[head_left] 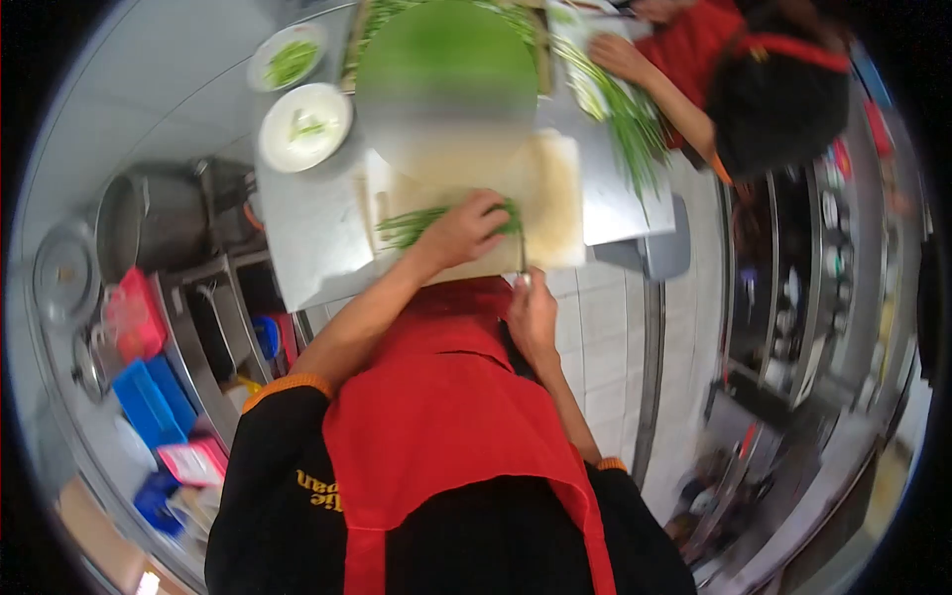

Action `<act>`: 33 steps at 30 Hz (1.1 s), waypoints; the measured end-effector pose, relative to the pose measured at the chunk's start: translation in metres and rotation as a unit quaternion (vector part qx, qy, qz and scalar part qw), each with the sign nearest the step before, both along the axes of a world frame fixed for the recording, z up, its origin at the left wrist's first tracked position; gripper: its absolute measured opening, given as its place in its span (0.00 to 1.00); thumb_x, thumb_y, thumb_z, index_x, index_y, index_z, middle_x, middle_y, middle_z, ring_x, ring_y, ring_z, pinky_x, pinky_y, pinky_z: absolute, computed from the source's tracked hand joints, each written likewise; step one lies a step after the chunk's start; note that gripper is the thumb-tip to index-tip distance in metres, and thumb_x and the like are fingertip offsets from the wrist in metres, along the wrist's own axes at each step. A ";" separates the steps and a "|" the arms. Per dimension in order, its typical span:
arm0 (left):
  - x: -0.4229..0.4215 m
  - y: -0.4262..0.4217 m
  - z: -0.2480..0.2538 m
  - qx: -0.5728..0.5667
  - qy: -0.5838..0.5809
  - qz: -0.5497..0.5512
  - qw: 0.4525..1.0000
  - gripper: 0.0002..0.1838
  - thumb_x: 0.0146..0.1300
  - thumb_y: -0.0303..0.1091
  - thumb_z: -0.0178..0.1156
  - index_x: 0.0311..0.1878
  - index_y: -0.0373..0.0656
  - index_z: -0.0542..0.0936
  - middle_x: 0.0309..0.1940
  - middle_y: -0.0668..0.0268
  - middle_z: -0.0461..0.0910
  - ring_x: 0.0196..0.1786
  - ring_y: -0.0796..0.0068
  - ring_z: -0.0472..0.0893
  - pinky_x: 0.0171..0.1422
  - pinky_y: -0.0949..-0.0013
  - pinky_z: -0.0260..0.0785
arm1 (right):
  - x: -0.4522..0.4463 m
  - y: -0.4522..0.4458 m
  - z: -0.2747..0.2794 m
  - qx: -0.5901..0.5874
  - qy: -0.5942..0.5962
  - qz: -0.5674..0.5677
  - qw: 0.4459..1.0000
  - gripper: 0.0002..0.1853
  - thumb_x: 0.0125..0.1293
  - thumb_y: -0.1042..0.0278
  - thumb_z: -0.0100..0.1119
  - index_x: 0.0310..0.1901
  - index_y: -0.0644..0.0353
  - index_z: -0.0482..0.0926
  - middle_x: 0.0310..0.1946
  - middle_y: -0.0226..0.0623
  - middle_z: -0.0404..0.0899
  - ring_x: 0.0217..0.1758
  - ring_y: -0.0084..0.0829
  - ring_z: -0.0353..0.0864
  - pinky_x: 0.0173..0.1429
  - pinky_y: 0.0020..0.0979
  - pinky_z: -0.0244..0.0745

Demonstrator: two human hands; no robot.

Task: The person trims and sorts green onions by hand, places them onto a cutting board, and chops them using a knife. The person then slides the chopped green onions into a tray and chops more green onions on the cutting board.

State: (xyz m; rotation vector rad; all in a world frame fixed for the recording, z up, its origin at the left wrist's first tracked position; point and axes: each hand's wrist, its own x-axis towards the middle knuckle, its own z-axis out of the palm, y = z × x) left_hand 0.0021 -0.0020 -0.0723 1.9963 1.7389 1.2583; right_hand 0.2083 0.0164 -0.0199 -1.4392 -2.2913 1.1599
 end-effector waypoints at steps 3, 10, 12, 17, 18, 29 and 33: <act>-0.001 -0.001 0.010 -0.032 -0.010 0.003 0.999 0.17 0.54 0.28 0.70 0.47 0.39 0.78 0.52 0.53 0.74 0.57 0.51 0.76 0.60 0.58 0.72 | -0.003 0.002 0.003 -0.001 0.001 -0.004 1.000 0.13 0.73 0.69 0.49 0.55 0.65 0.71 0.39 0.63 0.79 0.44 0.65 0.79 0.46 0.54 0.72; -0.002 0.000 0.011 -0.029 0.011 -0.005 1.000 0.15 0.54 0.28 0.70 0.45 0.40 0.78 0.50 0.55 0.74 0.54 0.52 0.76 0.57 0.58 0.73 | -0.008 0.002 0.004 0.054 0.040 -0.036 0.997 0.13 0.72 0.69 0.50 0.53 0.66 0.71 0.41 0.61 0.79 0.43 0.63 0.79 0.44 0.54 0.73; -0.001 0.000 0.010 -0.019 0.011 0.025 0.999 0.16 0.53 0.26 0.72 0.44 0.39 0.79 0.49 0.55 0.76 0.54 0.54 0.78 0.57 0.59 0.74 | -0.012 0.005 0.008 0.057 0.048 -0.058 0.996 0.12 0.73 0.68 0.50 0.52 0.65 0.72 0.39 0.59 0.79 0.41 0.62 0.79 0.42 0.54 0.73; -0.001 0.000 0.008 -0.010 0.024 0.022 0.999 0.15 0.52 0.26 0.73 0.43 0.40 0.81 0.49 0.56 0.77 0.53 0.55 0.79 0.55 0.60 0.75 | -0.017 0.012 0.022 0.015 -0.026 -0.034 0.999 0.13 0.77 0.58 0.45 0.45 0.60 0.69 0.33 0.55 0.80 0.37 0.62 0.80 0.40 0.56 0.73; -0.001 0.000 0.007 -0.005 0.027 0.027 0.999 0.15 0.52 0.26 0.73 0.42 0.40 0.81 0.49 0.56 0.78 0.53 0.55 0.79 0.55 0.60 0.75 | -0.017 0.013 0.022 0.011 -0.050 -0.012 0.999 0.14 0.77 0.56 0.43 0.45 0.60 0.68 0.33 0.55 0.80 0.37 0.62 0.80 0.40 0.57 0.73; -0.001 0.002 0.008 0.029 0.066 0.012 0.997 0.12 0.53 0.26 0.72 0.41 0.42 0.82 0.47 0.59 0.79 0.53 0.55 0.79 0.56 0.59 0.76 | -0.017 0.018 0.018 0.010 -0.111 0.020 0.994 0.12 0.77 0.58 0.44 0.45 0.58 0.68 0.31 0.54 0.81 0.35 0.60 0.80 0.39 0.57 0.73; 0.001 0.001 0.006 0.037 0.094 0.015 0.995 0.10 0.52 0.25 0.71 0.40 0.43 0.85 0.45 0.62 0.82 0.53 0.60 0.81 0.57 0.63 0.77 | -0.017 0.023 0.013 0.021 -0.135 0.038 0.990 0.09 0.74 0.62 0.45 0.45 0.59 0.66 0.29 0.55 0.81 0.35 0.61 0.81 0.39 0.57 0.74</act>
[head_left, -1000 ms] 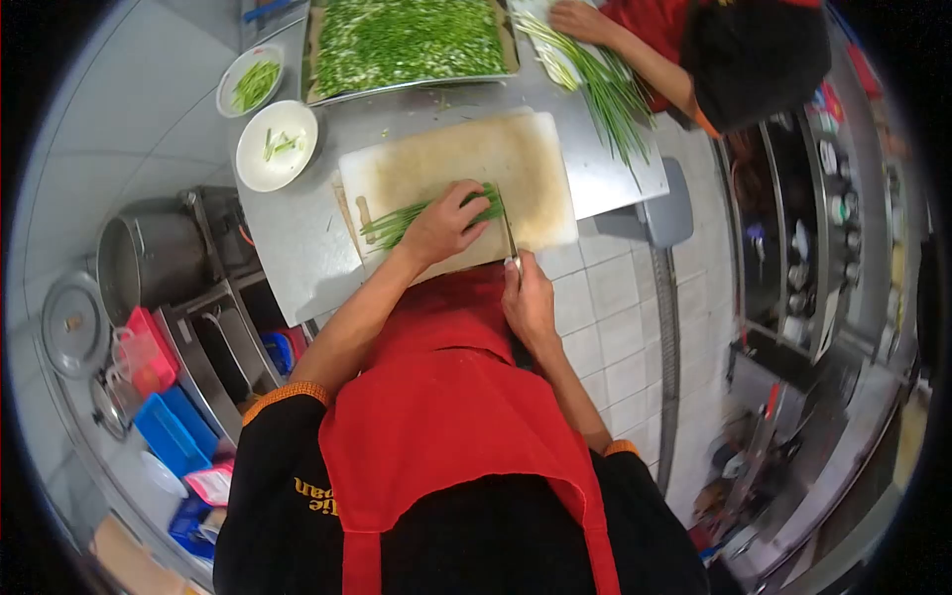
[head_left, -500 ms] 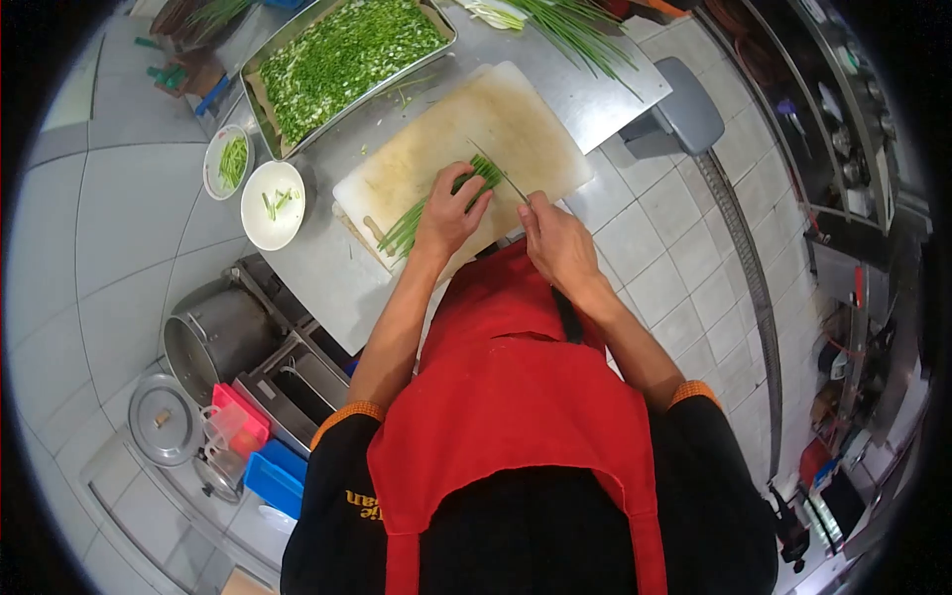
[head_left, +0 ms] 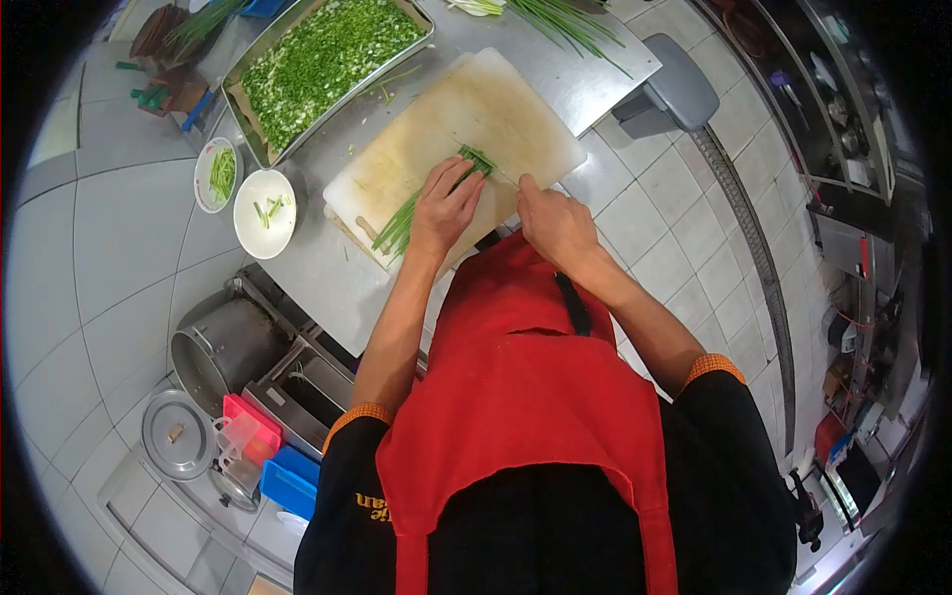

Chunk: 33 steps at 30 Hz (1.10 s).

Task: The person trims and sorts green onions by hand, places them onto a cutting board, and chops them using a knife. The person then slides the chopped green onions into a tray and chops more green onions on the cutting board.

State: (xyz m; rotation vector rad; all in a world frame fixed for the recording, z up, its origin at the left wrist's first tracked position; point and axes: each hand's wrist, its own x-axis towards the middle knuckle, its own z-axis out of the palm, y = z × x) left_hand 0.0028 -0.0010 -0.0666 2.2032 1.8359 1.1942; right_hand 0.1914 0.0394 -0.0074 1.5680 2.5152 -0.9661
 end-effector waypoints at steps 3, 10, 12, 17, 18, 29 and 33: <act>0.000 0.000 -0.001 0.003 0.013 -0.005 1.000 0.10 0.53 0.25 0.71 0.39 0.42 0.85 0.44 0.63 0.83 0.53 0.61 0.81 0.57 0.64 0.77 | -0.005 0.006 0.004 -0.024 -0.031 0.023 0.999 0.09 0.71 0.65 0.47 0.45 0.61 0.66 0.30 0.58 0.82 0.36 0.61 0.82 0.41 0.57 0.76; -0.001 0.001 -0.004 0.007 0.027 -0.013 1.000 0.09 0.53 0.25 0.71 0.39 0.40 0.85 0.43 0.63 0.85 0.53 0.61 0.82 0.56 0.64 0.78 | -0.013 0.013 -0.003 -0.030 -0.050 0.047 0.997 0.06 0.70 0.70 0.45 0.43 0.63 0.67 0.32 0.58 0.83 0.38 0.60 0.84 0.44 0.54 0.78; 0.001 0.002 -0.002 0.005 0.009 -0.001 1.000 0.09 0.52 0.22 0.71 0.38 0.40 0.86 0.42 0.62 0.86 0.51 0.60 0.84 0.54 0.64 0.79 | -0.017 0.015 -0.011 -0.021 -0.037 0.048 0.998 0.07 0.70 0.70 0.45 0.43 0.63 0.66 0.31 0.60 0.82 0.37 0.61 0.84 0.42 0.55 0.78; 0.003 -0.005 0.001 -0.008 0.028 0.001 1.000 0.07 0.53 0.24 0.70 0.36 0.40 0.86 0.41 0.64 0.86 0.50 0.62 0.83 0.54 0.64 0.79 | 0.002 -0.009 -0.016 -0.002 -0.010 0.029 1.000 0.07 0.70 0.69 0.45 0.44 0.63 0.64 0.28 0.60 0.82 0.33 0.61 0.83 0.37 0.57 0.78; 0.003 -0.004 0.000 -0.003 0.021 0.006 1.000 0.06 0.53 0.24 0.70 0.36 0.41 0.86 0.40 0.64 0.86 0.50 0.63 0.84 0.54 0.64 0.79 | 0.014 -0.019 -0.013 -0.027 -0.033 0.013 0.999 0.07 0.69 0.70 0.45 0.44 0.62 0.65 0.29 0.59 0.82 0.35 0.60 0.84 0.38 0.57 0.78; 0.001 0.004 -0.003 0.007 0.011 0.002 1.000 0.06 0.53 0.23 0.70 0.35 0.41 0.86 0.40 0.63 0.86 0.49 0.61 0.84 0.54 0.64 0.79 | 0.042 -0.028 -0.004 -0.047 -0.029 0.005 0.998 0.07 0.71 0.66 0.45 0.43 0.61 0.64 0.25 0.58 0.81 0.33 0.63 0.81 0.38 0.61 0.75; 0.001 0.003 0.000 0.002 0.013 -0.002 1.000 0.07 0.52 0.23 0.70 0.36 0.41 0.86 0.41 0.62 0.86 0.50 0.60 0.84 0.54 0.63 0.79 | 0.012 -0.009 -0.003 -0.018 0.007 0.021 1.000 0.07 0.70 0.67 0.47 0.42 0.61 0.65 0.26 0.58 0.81 0.34 0.61 0.82 0.40 0.59 0.76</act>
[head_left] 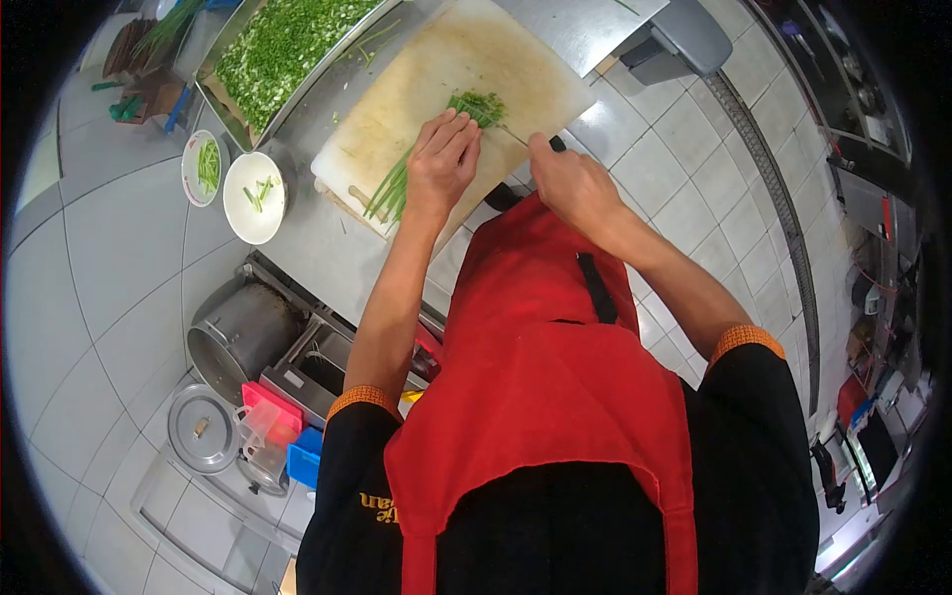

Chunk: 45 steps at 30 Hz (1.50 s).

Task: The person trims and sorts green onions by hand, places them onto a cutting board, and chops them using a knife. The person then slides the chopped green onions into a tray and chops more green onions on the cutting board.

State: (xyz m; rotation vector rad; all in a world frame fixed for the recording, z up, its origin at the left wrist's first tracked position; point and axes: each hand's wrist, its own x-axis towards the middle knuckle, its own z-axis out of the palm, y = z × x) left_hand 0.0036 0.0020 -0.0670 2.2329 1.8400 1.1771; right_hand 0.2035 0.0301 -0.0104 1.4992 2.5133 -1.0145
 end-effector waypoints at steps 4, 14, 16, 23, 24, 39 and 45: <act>0.000 0.000 -0.001 -0.001 -0.016 0.001 1.000 0.07 0.52 0.23 0.70 0.36 0.40 0.86 0.41 0.62 0.86 0.50 0.60 0.84 0.54 0.63 0.79 | -0.010 0.011 -0.007 0.002 -0.013 0.013 1.000 0.07 0.70 0.67 0.47 0.43 0.62 0.67 0.30 0.58 0.82 0.36 0.60 0.83 0.41 0.57 0.77; 0.001 0.000 -0.001 -0.011 -0.015 -0.003 1.000 0.10 0.50 0.20 0.72 0.37 0.40 0.86 0.40 0.61 0.86 0.48 0.59 0.85 0.53 0.63 0.80 | -0.017 0.009 -0.021 0.021 0.009 0.012 1.000 0.07 0.69 0.69 0.46 0.44 0.61 0.65 0.26 0.58 0.81 0.34 0.61 0.83 0.38 0.58 0.77; 0.000 0.001 -0.001 -0.005 -0.013 -0.004 1.000 0.10 0.51 0.20 0.72 0.37 0.40 0.86 0.40 0.61 0.86 0.48 0.59 0.85 0.53 0.63 0.80 | -0.001 -0.005 -0.026 0.025 -0.007 -0.012 1.000 0.06 0.69 0.70 0.47 0.44 0.61 0.65 0.24 0.57 0.81 0.32 0.60 0.83 0.35 0.57 0.76; 0.001 0.000 -0.001 -0.001 -0.017 0.008 1.000 0.09 0.51 0.22 0.72 0.36 0.41 0.86 0.40 0.63 0.86 0.48 0.61 0.84 0.54 0.64 0.79 | 0.042 -0.022 -0.008 -0.030 -0.058 0.000 0.998 0.06 0.69 0.69 0.46 0.41 0.60 0.64 0.24 0.58 0.80 0.30 0.63 0.82 0.36 0.59 0.76; 0.001 0.000 -0.001 0.000 -0.018 0.007 1.000 0.08 0.51 0.22 0.72 0.35 0.41 0.86 0.40 0.63 0.86 0.49 0.62 0.84 0.54 0.64 0.79 | 0.041 -0.021 -0.005 -0.030 -0.051 -0.003 0.998 0.06 0.69 0.69 0.47 0.42 0.60 0.64 0.24 0.58 0.80 0.30 0.63 0.81 0.36 0.59 0.76; 0.001 -0.001 -0.002 -0.009 -0.033 0.015 0.999 0.08 0.50 0.21 0.73 0.35 0.41 0.86 0.39 0.63 0.86 0.48 0.62 0.85 0.54 0.65 0.80 | -0.023 0.017 -0.002 -0.029 -0.020 0.026 0.999 0.06 0.70 0.70 0.44 0.41 0.63 0.65 0.26 0.60 0.81 0.34 0.61 0.83 0.38 0.58 0.77; 0.002 0.000 -0.006 -0.005 -0.042 0.020 0.999 0.08 0.51 0.23 0.72 0.36 0.42 0.86 0.39 0.64 0.86 0.48 0.63 0.85 0.54 0.64 0.79 | -0.014 0.006 -0.015 0.013 -0.016 0.008 1.000 0.05 0.70 0.70 0.46 0.40 0.61 0.63 0.22 0.59 0.80 0.30 0.61 0.82 0.33 0.58 0.76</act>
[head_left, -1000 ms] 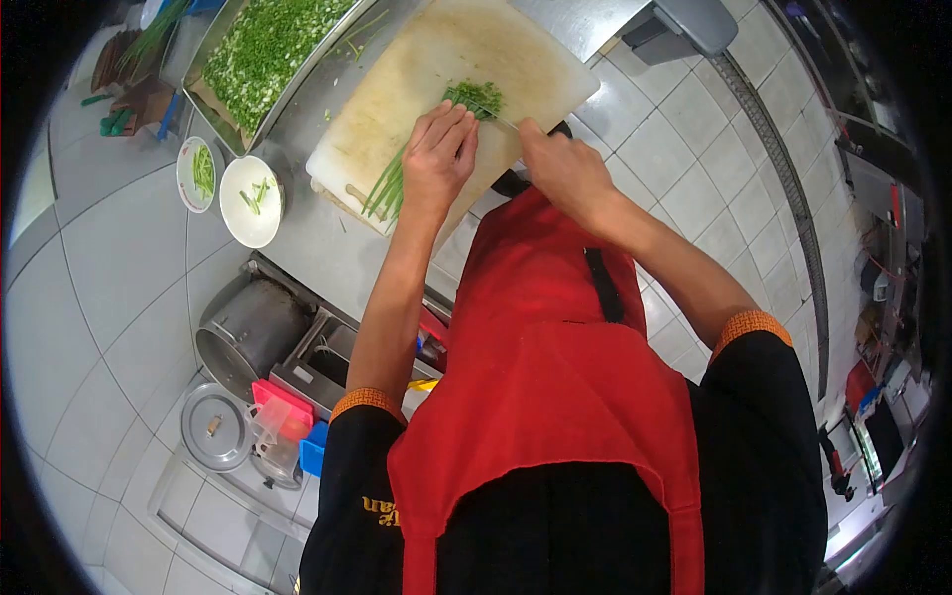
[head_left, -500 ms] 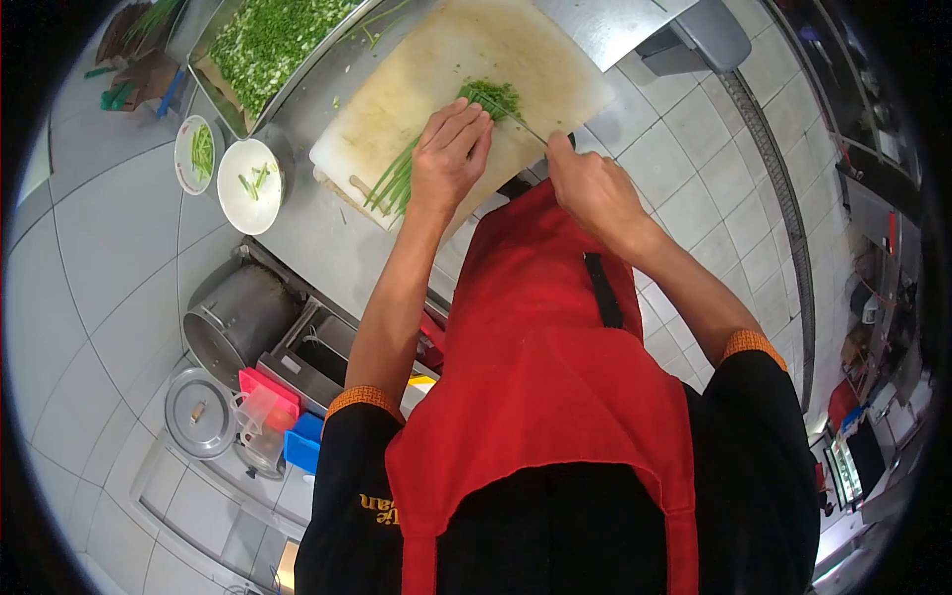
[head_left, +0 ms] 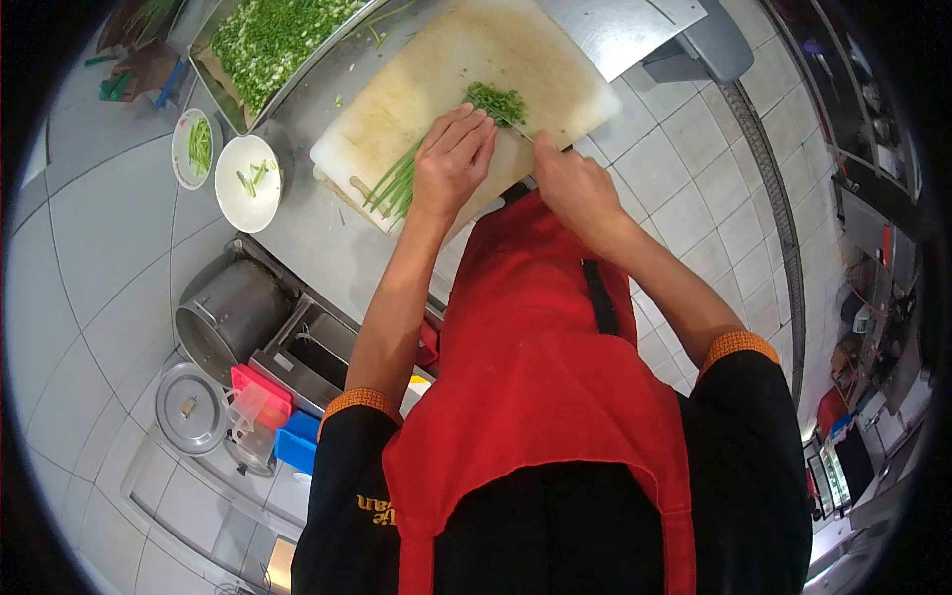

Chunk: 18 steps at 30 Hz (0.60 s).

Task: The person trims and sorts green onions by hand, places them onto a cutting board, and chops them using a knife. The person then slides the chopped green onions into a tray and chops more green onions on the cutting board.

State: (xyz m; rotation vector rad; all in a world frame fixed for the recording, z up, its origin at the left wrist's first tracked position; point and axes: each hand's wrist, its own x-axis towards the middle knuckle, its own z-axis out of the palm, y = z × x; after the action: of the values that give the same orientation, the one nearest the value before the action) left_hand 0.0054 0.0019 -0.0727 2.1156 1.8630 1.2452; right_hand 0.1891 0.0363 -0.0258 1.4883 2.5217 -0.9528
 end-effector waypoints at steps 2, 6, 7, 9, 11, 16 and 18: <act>0.000 0.000 0.000 -0.002 0.001 0.000 1.000 0.08 0.51 0.23 0.72 0.35 0.42 0.86 0.39 0.64 0.86 0.48 0.63 0.85 0.54 0.64 0.79 | 0.014 -0.013 -0.002 -0.018 -0.015 -0.006 1.000 0.05 0.70 0.70 0.46 0.40 0.61 0.63 0.21 0.58 0.79 0.29 0.61 0.82 0.32 0.58 0.77; 0.000 0.000 0.003 0.001 -0.010 -0.008 1.000 0.08 0.50 0.20 0.73 0.34 0.40 0.86 0.38 0.62 0.86 0.47 0.62 0.85 0.52 0.64 0.80 | 0.050 -0.032 -0.004 -0.009 -0.026 -0.008 1.000 0.07 0.72 0.68 0.48 0.40 0.61 0.62 0.17 0.57 0.76 0.27 0.59 0.81 0.29 0.57 0.76; 0.000 0.000 0.002 0.001 -0.012 -0.007 1.000 0.08 0.50 0.20 0.73 0.34 0.40 0.86 0.38 0.62 0.86 0.47 0.62 0.85 0.52 0.64 0.80 | 0.056 -0.034 -0.003 -0.002 -0.029 -0.003 1.000 0.08 0.73 0.67 0.49 0.41 0.61 0.62 0.16 0.57 0.75 0.26 0.59 0.81 0.29 0.57 0.75; 0.000 0.001 0.002 0.006 -0.017 -0.009 1.000 0.08 0.50 0.20 0.72 0.34 0.40 0.86 0.38 0.62 0.86 0.46 0.61 0.85 0.52 0.64 0.80 | 0.064 -0.035 0.000 -0.007 -0.024 -0.001 1.000 0.09 0.73 0.66 0.49 0.41 0.61 0.62 0.16 0.57 0.75 0.25 0.60 0.80 0.29 0.57 0.74; 0.000 0.001 0.000 0.009 -0.019 -0.008 1.000 0.08 0.50 0.20 0.72 0.34 0.40 0.86 0.38 0.62 0.86 0.46 0.61 0.85 0.52 0.64 0.80 | 0.064 -0.034 0.002 -0.012 -0.019 0.001 1.000 0.10 0.74 0.64 0.49 0.41 0.61 0.62 0.16 0.56 0.74 0.25 0.60 0.80 0.28 0.57 0.74; 0.000 0.000 0.003 0.011 -0.008 -0.008 1.000 0.09 0.49 0.20 0.72 0.35 0.41 0.86 0.39 0.63 0.85 0.47 0.61 0.84 0.50 0.64 0.79 | 0.026 -0.010 0.014 -0.023 0.004 -0.003 1.000 0.08 0.69 0.68 0.49 0.41 0.61 0.63 0.20 0.59 0.78 0.28 0.63 0.81 0.32 0.60 0.75; 0.000 0.000 0.003 0.012 -0.001 -0.002 1.000 0.10 0.49 0.22 0.72 0.36 0.42 0.86 0.39 0.64 0.84 0.46 0.61 0.84 0.49 0.64 0.79 | 0.018 -0.003 0.014 -0.025 0.013 0.002 1.000 0.07 0.70 0.69 0.48 0.41 0.62 0.64 0.21 0.60 0.79 0.28 0.63 0.81 0.33 0.59 0.76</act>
State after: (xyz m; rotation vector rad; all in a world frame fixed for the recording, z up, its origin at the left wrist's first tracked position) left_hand 0.0049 0.0020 -0.0701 2.1272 1.8515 1.2761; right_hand 0.2066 0.0333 -0.0118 1.4652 2.4972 -1.0340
